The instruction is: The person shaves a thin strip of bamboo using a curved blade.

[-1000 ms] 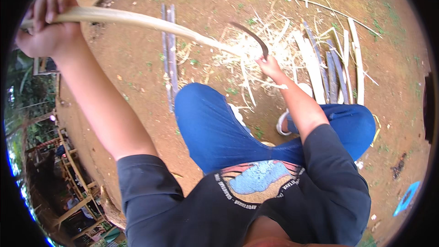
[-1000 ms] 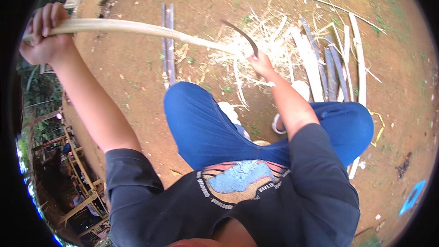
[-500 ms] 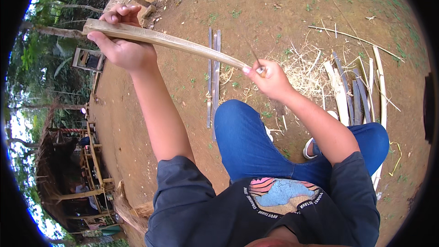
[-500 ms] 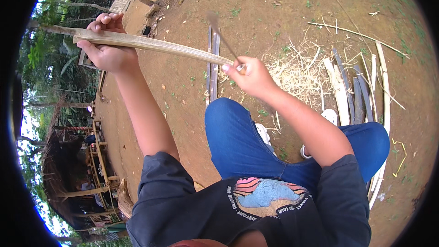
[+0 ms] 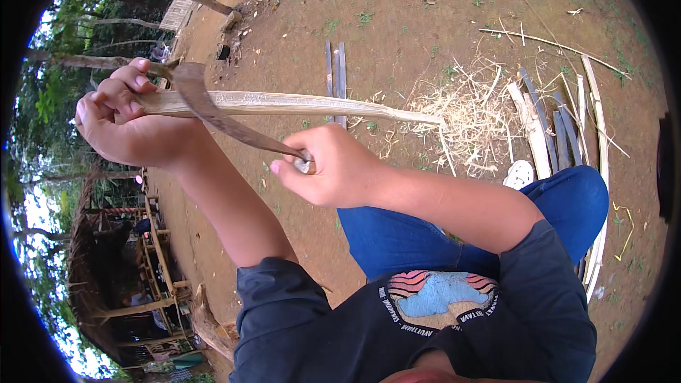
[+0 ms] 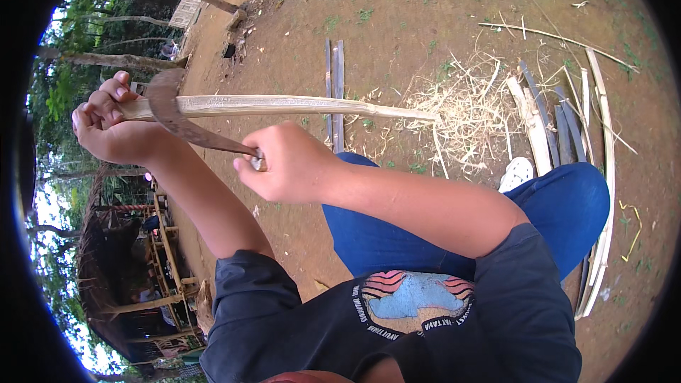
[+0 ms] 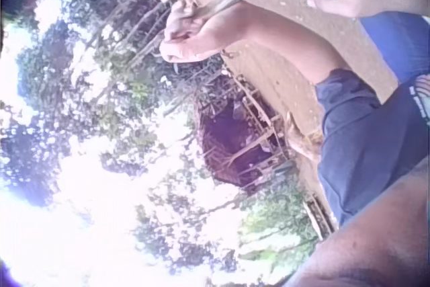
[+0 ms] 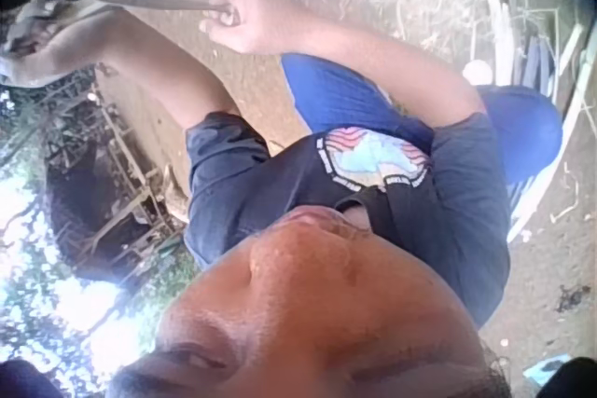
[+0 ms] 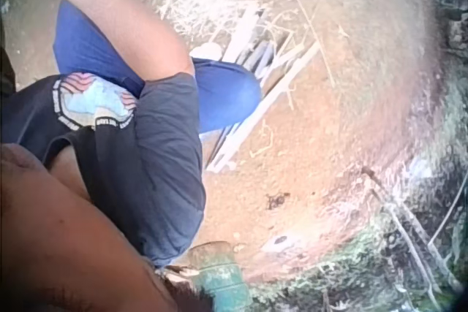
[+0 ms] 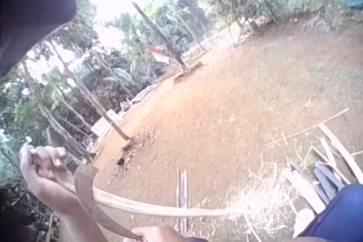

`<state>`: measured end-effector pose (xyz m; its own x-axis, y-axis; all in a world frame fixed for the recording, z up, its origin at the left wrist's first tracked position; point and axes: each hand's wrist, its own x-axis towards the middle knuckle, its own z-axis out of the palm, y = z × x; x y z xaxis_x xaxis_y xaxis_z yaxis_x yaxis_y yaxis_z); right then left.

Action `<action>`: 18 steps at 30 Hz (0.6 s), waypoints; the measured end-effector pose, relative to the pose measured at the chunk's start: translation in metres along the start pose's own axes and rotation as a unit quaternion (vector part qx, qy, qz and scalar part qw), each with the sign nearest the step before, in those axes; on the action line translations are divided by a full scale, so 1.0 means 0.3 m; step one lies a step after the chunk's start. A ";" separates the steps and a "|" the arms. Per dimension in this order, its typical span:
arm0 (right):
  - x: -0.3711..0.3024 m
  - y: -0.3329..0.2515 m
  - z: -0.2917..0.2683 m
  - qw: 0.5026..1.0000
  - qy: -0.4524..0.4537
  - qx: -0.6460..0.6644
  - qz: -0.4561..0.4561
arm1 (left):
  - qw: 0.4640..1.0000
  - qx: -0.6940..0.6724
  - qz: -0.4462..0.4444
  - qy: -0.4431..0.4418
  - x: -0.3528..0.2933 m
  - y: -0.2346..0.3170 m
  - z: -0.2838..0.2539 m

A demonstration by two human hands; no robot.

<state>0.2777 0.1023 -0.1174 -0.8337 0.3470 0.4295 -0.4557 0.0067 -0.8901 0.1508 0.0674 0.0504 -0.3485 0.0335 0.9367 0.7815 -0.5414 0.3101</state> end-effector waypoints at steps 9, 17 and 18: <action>-0.123 0.375 -0.105 0.987 0.090 -0.049 0.125 | 0.995 -0.087 -0.033 -0.019 0.040 -0.066 -0.039; 0.030 -0.088 -0.059 0.998 -0.053 0.015 -0.005 | 0.995 -0.087 -0.043 0.011 0.040 -0.071 -0.004; 0.035 -0.081 -0.044 0.999 -0.045 0.011 -0.022 | 0.999 -0.021 0.001 0.024 0.044 -0.087 -0.011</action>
<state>0.2841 0.1181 -0.0933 -0.8373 0.2605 0.4807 -0.4980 -0.0007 -0.8672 0.1241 0.0791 0.0541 -0.3731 -0.0078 0.9278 0.7605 -0.5754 0.3010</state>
